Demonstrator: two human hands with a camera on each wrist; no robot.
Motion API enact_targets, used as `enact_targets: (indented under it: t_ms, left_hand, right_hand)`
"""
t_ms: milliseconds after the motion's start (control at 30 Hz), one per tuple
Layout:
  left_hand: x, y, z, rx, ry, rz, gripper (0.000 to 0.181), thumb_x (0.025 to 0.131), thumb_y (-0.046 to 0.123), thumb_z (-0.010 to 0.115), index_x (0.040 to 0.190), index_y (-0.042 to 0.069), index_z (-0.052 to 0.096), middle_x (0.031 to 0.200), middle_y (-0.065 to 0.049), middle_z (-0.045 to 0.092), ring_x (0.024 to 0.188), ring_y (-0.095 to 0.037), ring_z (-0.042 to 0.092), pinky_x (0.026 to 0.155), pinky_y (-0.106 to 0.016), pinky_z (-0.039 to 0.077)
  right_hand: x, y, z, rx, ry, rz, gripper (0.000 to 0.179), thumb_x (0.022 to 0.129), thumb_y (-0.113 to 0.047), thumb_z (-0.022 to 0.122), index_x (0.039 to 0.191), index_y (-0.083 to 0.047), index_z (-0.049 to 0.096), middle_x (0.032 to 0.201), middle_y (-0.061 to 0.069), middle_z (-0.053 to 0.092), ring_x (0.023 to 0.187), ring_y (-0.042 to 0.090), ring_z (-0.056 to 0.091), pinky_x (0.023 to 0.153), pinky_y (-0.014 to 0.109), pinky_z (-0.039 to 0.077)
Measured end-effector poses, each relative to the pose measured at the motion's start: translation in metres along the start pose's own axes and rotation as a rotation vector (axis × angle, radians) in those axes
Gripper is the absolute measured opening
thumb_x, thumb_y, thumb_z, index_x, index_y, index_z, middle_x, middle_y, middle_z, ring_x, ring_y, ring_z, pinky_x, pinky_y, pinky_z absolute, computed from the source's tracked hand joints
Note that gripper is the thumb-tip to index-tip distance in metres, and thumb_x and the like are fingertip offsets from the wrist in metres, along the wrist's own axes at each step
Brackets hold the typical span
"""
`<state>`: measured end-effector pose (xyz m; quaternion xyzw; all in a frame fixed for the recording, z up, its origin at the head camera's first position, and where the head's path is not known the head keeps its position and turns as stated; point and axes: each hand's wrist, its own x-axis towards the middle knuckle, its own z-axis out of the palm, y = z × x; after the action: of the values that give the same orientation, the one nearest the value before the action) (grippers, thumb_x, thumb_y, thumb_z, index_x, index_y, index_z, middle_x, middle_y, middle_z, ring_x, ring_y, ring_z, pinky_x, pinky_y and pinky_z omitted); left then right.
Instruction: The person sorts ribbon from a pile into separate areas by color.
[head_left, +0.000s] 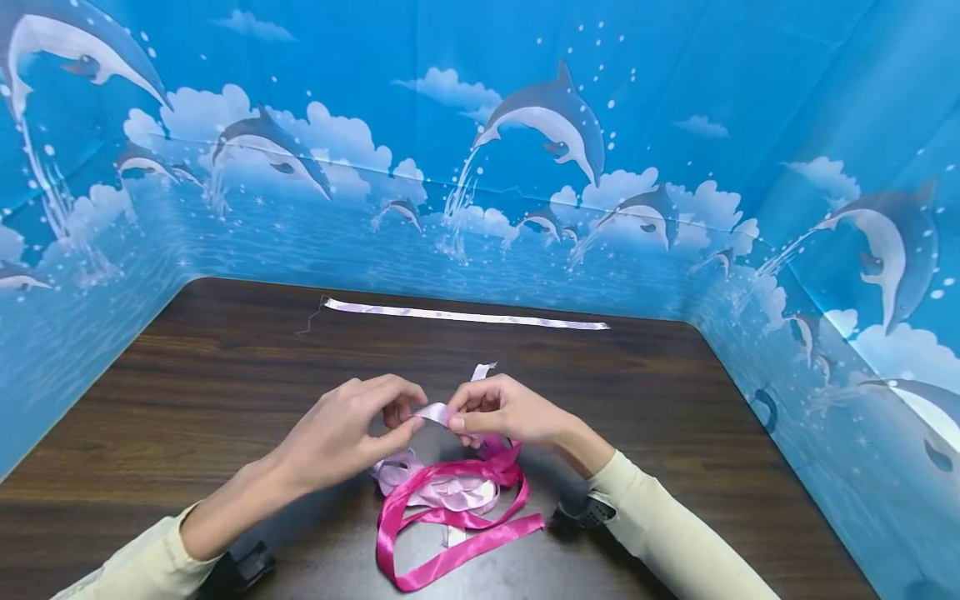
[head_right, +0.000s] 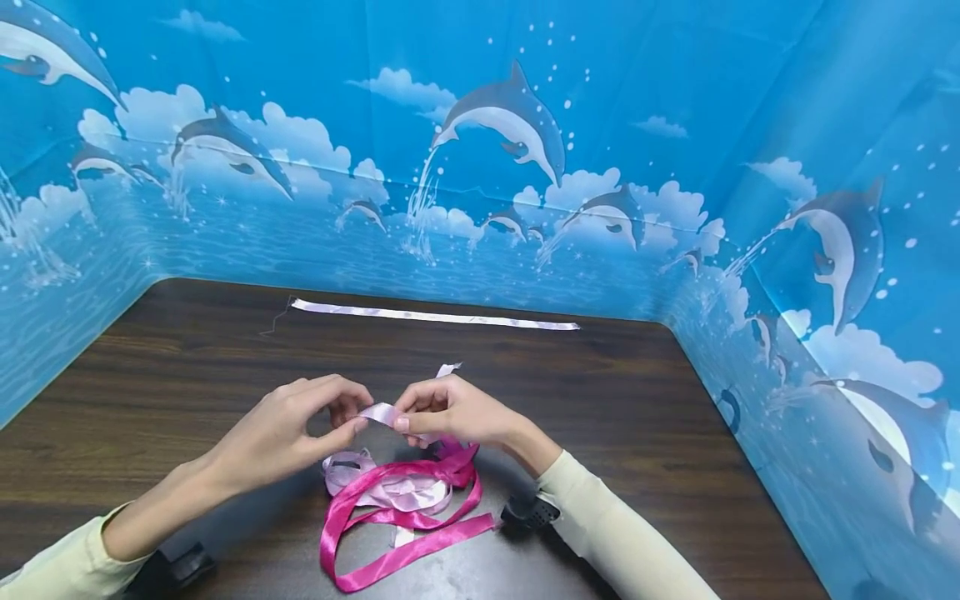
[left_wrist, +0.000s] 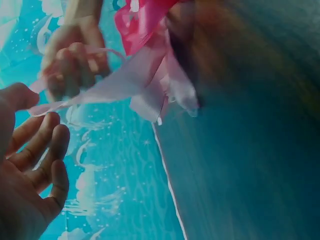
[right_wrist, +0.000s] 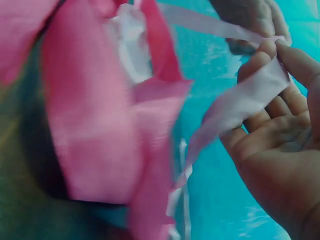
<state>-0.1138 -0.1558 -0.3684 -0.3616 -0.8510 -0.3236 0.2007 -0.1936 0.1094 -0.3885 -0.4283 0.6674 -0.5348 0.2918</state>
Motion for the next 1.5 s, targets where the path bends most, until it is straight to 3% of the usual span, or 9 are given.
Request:
enact_targets:
  t_ms: [100,233,433,600,700,900,1000,1233,1500]
  left_hand:
    - [-0.002,0.002,0.005,0.0,-0.04,-0.029,0.033,0.088,0.028,0.081,0.118,0.018,0.069,0.091,0.017,0.059,0.079,-0.004,0.055,0.071,-0.031,0.049]
    - [-0.004,0.002,0.01,-0.043,-0.1,-0.059,0.034,0.091,0.037,0.077,0.121,0.022,0.07,0.103,0.016,0.056,0.091,-0.005,0.055,0.08,-0.039,0.048]
    - [-0.004,0.003,0.013,-0.309,-0.171,-0.081,0.014,0.098,0.03,0.072,0.11,0.025,0.069,0.116,0.014,0.058,0.104,-0.012,0.058,0.089,-0.042,0.05]
    - [-0.001,0.006,0.005,-0.547,-0.2,-0.21,0.012,0.099,0.02,0.07,0.109,0.025,0.065,0.102,0.005,0.066,0.094,-0.019,0.062,0.083,-0.038,0.052]
    - [0.001,0.007,0.0,-0.609,-0.205,-0.271,0.009,0.099,0.018,0.069,0.107,0.021,0.066,0.094,0.0,0.066,0.086,-0.022,0.062,0.075,-0.036,0.053]
    - [0.002,0.007,-0.012,-0.726,-0.177,-0.347,0.008,0.1,0.013,0.067,0.108,0.012,0.067,0.088,-0.012,0.064,0.077,-0.031,0.064,0.068,-0.037,0.056]
    - [0.002,0.006,-0.021,-0.747,-0.152,-0.378,0.011,0.1,0.012,0.068,0.11,0.01,0.067,0.089,-0.016,0.063,0.077,-0.033,0.064,0.07,-0.038,0.057]
    - [0.001,0.003,-0.036,-0.689,-0.094,-0.429,0.012,0.099,0.013,0.069,0.111,0.01,0.068,0.087,-0.014,0.063,0.075,-0.032,0.061,0.067,-0.036,0.056]
    - [0.012,-0.003,-0.054,-0.604,-0.065,-0.423,0.011,0.1,0.014,0.067,0.111,0.011,0.067,0.089,-0.015,0.062,0.073,-0.027,0.058,0.064,-0.033,0.052]
  right_hand:
    - [-0.004,-0.01,0.0,-0.062,-0.004,-0.014,0.015,0.102,-0.02,0.065,0.109,-0.008,0.072,0.082,0.017,0.065,0.066,0.045,0.052,0.051,0.045,0.041]
    - [-0.01,-0.023,-0.002,-0.119,-0.019,-0.038,0.014,0.102,-0.02,0.064,0.109,-0.012,0.073,0.08,0.014,0.065,0.062,0.036,0.05,0.048,0.039,0.038]
    - [-0.019,-0.034,-0.009,-0.188,-0.006,-0.102,0.011,0.101,-0.014,0.065,0.108,-0.01,0.073,0.079,0.008,0.064,0.06,0.022,0.053,0.047,0.035,0.043]
    - [-0.027,-0.041,-0.02,-0.222,0.051,-0.083,0.012,0.1,-0.011,0.067,0.109,-0.014,0.074,0.08,0.008,0.065,0.059,0.026,0.053,0.049,0.032,0.043]
    - [-0.031,-0.046,-0.026,-0.238,0.097,-0.076,0.013,0.099,-0.011,0.068,0.109,-0.014,0.075,0.08,0.007,0.066,0.059,0.032,0.05,0.048,0.029,0.04]
    - [-0.04,-0.051,-0.039,-0.246,0.166,-0.092,0.011,0.099,-0.009,0.066,0.107,-0.008,0.075,0.082,0.007,0.069,0.064,0.034,0.056,0.053,0.037,0.05]
    - [-0.044,-0.053,-0.045,-0.248,0.227,-0.106,0.01,0.099,-0.009,0.067,0.105,-0.006,0.074,0.081,0.008,0.069,0.064,0.031,0.058,0.054,0.039,0.05]
    - [-0.057,-0.058,-0.059,-0.242,0.387,-0.119,0.008,0.099,-0.011,0.068,0.103,-0.007,0.074,0.079,0.013,0.067,0.065,0.03,0.059,0.056,0.037,0.05]
    - [-0.065,-0.068,-0.084,-0.134,0.549,-0.178,0.017,0.1,-0.011,0.067,0.102,0.006,0.07,0.077,0.015,0.063,0.066,0.026,0.055,0.056,0.032,0.047]
